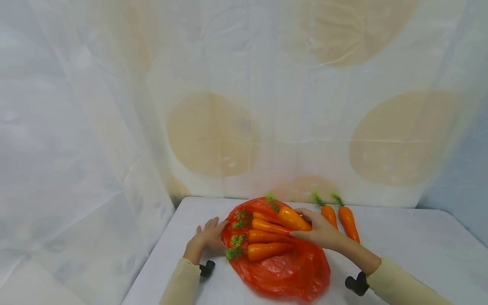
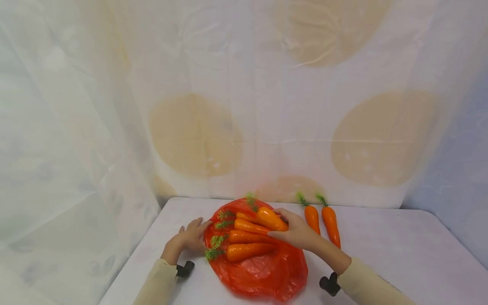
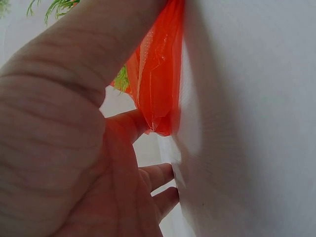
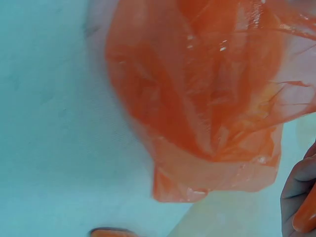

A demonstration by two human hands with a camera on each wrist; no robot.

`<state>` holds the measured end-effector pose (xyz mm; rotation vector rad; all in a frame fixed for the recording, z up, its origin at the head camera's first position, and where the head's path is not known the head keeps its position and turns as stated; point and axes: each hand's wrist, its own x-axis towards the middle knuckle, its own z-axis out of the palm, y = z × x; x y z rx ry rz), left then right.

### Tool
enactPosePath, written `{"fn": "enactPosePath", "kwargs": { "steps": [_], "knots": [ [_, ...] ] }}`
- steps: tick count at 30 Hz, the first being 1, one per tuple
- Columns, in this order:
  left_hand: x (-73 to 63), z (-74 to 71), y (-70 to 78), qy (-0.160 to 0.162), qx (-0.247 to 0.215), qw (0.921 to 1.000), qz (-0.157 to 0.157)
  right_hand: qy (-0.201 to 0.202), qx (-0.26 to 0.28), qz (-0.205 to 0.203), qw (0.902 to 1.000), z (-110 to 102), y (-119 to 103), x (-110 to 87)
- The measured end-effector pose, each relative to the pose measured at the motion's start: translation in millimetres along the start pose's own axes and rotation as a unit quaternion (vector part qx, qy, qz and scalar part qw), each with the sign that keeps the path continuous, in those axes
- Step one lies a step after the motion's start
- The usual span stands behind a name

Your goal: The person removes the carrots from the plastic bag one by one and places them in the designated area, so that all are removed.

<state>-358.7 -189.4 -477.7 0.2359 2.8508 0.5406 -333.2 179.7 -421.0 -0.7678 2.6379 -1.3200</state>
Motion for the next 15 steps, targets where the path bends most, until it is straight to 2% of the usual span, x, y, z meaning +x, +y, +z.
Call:
{"fn": "enactPosePath", "kwargs": {
  "steps": [5, 12, 15],
  "knots": [
    [0.5, 0.0, -0.2, 0.0, 0.0, 1.0, -0.001, 0.005, 0.007, 0.003, 1.0, -3, 3, -3.1],
    [0.8, 0.5, -0.5, -0.001, 0.002, 1.0, -0.003, 0.014, 0.008, -0.015, 0.9998, -10, 6, -8.3],
    [0.2, 0.6, -0.7, -0.001, 0.004, 1.0, -0.001, 0.017, 0.011, -0.006, 0.9998, -14, 8, -11.8]
  ]
}}
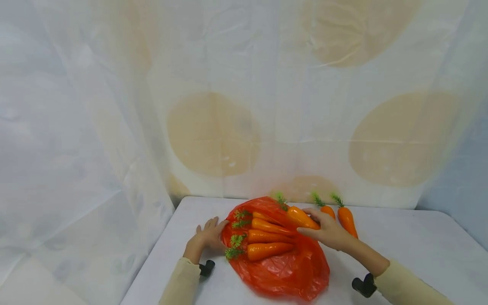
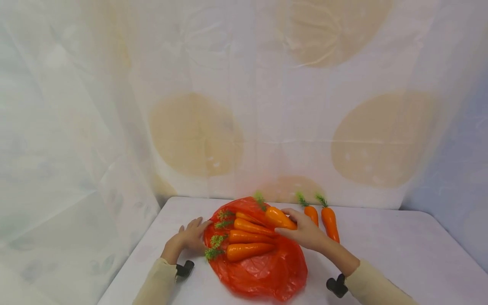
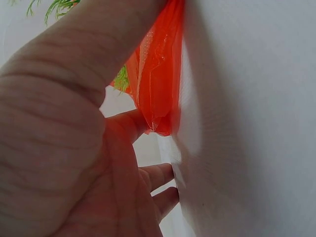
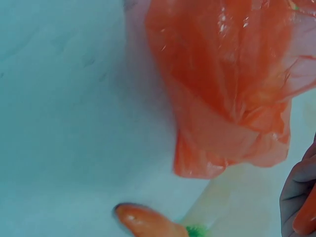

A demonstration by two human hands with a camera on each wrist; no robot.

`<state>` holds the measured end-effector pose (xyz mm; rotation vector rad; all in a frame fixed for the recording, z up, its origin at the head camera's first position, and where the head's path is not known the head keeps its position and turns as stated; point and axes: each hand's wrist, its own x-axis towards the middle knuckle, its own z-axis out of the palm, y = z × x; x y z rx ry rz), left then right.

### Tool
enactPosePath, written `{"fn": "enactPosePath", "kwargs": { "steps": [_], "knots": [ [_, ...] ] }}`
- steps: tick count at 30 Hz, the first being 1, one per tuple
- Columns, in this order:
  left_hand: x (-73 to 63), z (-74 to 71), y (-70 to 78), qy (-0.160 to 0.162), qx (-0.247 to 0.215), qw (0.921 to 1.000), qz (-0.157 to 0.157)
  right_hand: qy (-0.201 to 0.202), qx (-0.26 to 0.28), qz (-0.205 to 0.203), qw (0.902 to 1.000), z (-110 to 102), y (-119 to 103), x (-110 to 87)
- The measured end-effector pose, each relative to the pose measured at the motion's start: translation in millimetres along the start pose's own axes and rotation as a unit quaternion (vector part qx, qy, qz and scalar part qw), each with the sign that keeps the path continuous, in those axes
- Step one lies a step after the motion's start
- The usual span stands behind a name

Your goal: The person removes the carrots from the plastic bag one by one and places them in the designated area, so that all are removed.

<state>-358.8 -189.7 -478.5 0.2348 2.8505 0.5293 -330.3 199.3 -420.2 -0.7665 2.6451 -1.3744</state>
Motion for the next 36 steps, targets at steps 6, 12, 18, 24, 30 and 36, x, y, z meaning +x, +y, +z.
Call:
{"fn": "enactPosePath", "kwargs": {
  "steps": [6, 12, 18, 24, 30, 36],
  "knots": [
    [0.7, 3.7, -1.4, -0.002, -0.002, 1.0, 0.0, 0.011, -0.014, 0.037, 0.9992, -5, 3, -5.1],
    [0.1, -0.7, 1.0, 0.005, -0.003, 1.0, 0.002, 0.01, -0.02, 0.04, 0.999, -6, 7, -3.2],
    [1.2, 2.9, 0.0, 0.002, 0.001, 1.0, -0.003, 0.008, -0.015, 0.073, 0.9972, -5, 13, -6.3],
    [1.1, 2.7, -0.2, 0.002, 0.0, 1.0, -0.007, 0.011, -0.018, 0.06, 0.998, -6, 13, -8.1],
    [-0.3, 1.4, -1.1, -0.002, 0.004, 1.0, -0.008, 0.023, -0.041, 0.095, 0.9943, -10, 12, -9.5],
    [0.7, 2.0, -1.0, 0.001, 0.0, 1.0, -0.006, 0.027, -0.037, 0.097, 0.9943, -14, 18, -11.9]
  ]
}}
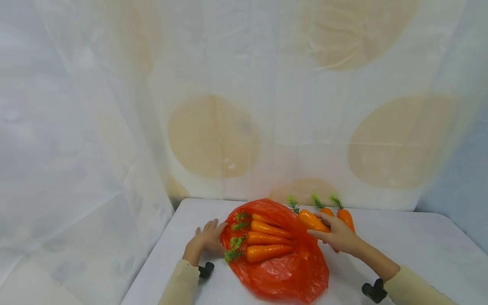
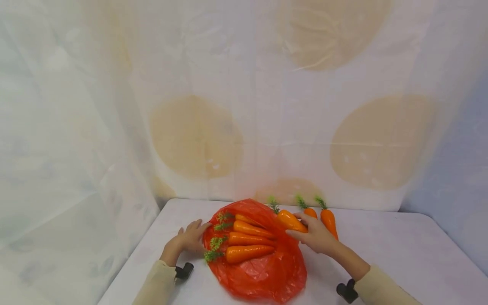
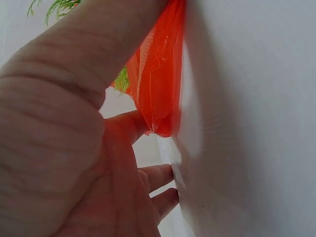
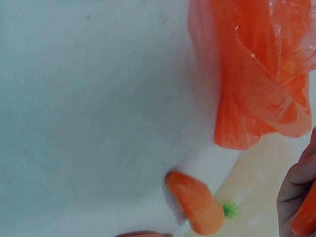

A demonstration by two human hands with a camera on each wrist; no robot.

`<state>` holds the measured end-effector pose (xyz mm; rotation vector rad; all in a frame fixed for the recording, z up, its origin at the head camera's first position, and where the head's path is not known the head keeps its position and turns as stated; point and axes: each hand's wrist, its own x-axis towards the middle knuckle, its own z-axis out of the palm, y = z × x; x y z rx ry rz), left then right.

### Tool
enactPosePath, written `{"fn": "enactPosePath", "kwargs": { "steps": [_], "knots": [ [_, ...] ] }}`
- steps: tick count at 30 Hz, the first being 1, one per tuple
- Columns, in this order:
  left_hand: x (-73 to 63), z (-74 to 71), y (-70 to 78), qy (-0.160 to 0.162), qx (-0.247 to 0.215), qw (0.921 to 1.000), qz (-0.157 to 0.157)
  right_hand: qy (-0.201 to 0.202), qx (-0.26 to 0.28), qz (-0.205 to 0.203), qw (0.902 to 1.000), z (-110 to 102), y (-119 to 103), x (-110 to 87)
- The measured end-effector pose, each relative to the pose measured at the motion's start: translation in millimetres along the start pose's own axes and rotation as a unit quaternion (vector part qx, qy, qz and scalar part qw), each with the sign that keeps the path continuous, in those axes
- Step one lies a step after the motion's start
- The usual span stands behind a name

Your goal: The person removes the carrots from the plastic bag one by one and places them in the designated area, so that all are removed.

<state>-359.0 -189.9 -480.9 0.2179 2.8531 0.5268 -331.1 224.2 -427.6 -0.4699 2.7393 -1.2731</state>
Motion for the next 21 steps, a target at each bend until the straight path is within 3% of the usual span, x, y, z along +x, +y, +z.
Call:
{"fn": "enactPosePath", "kwargs": {
  "steps": [8, 16, 21],
  "knots": [
    [0.7, 0.5, 0.8, -0.003, -0.01, 0.9999, -0.003, 0.018, 0.004, -0.009, 0.9998, -7, 15, 0.8],
    [-0.6, -0.5, -1.1, -0.007, -0.002, 0.9999, 0.009, 0.048, -0.062, 0.014, 0.9968, -22, 29, 0.4],
    [3.3, 1.7, -4.9, -0.005, -0.003, 1.0, 0.005, 0.055, -0.07, 0.03, 0.9956, -34, 35, -2.9]
  ]
}}
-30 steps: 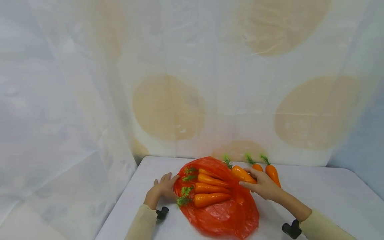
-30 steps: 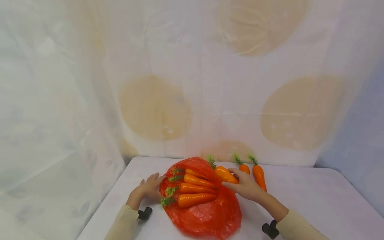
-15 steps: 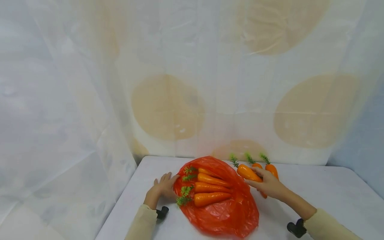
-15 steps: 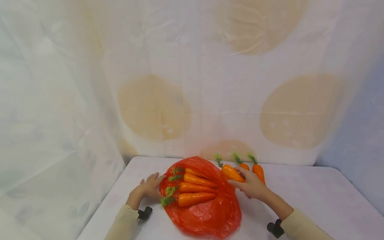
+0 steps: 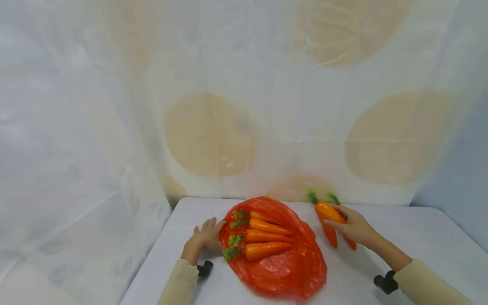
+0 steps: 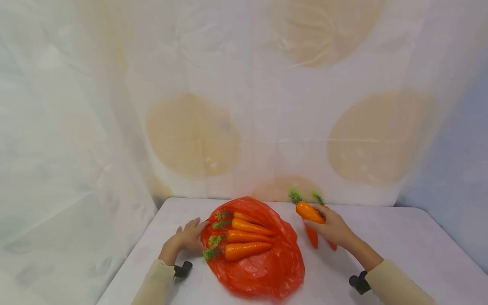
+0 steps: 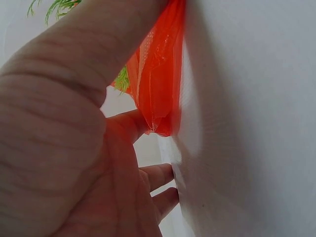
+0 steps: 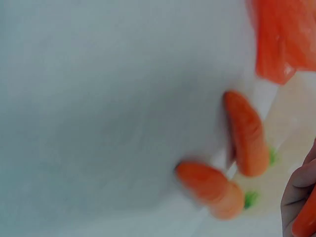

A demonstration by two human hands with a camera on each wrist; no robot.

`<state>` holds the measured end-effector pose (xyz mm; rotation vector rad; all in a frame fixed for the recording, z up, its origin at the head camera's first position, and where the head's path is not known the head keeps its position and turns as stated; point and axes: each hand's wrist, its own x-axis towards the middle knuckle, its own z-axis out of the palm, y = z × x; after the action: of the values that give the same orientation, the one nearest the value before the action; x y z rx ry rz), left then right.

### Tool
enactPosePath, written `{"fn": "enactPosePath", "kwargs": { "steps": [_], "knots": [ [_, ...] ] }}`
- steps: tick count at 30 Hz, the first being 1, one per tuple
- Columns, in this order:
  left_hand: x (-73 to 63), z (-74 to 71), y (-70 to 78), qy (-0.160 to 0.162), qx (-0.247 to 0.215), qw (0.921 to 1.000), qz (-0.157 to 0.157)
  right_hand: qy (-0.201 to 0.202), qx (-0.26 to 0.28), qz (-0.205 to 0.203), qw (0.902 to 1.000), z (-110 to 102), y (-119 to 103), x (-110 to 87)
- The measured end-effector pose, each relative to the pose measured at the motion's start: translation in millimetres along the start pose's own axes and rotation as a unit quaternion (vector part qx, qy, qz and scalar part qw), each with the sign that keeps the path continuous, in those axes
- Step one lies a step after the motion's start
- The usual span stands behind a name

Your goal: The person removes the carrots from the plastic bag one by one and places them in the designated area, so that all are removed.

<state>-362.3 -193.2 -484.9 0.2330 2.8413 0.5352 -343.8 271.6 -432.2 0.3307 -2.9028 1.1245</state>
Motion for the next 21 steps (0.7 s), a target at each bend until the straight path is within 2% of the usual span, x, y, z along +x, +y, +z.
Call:
{"fn": "enactPosePath", "kwargs": {
  "steps": [5, 13, 21],
  "knots": [
    [-0.8, -0.7, 0.4, 0.001, -0.004, 1.0, -0.005, 0.011, -0.013, 0.015, 0.9997, -9, 15, -0.7],
    [-8.3, -5.7, 5.2, 0.003, -0.002, 1.0, 0.0, 0.013, -0.002, 0.068, 0.9976, -18, 42, -3.1],
    [-9.4, -7.4, 7.9, 0.004, -0.004, 1.0, 0.0, 0.029, -0.013, 0.091, 0.9953, -28, 59, -4.9]
  ]
}}
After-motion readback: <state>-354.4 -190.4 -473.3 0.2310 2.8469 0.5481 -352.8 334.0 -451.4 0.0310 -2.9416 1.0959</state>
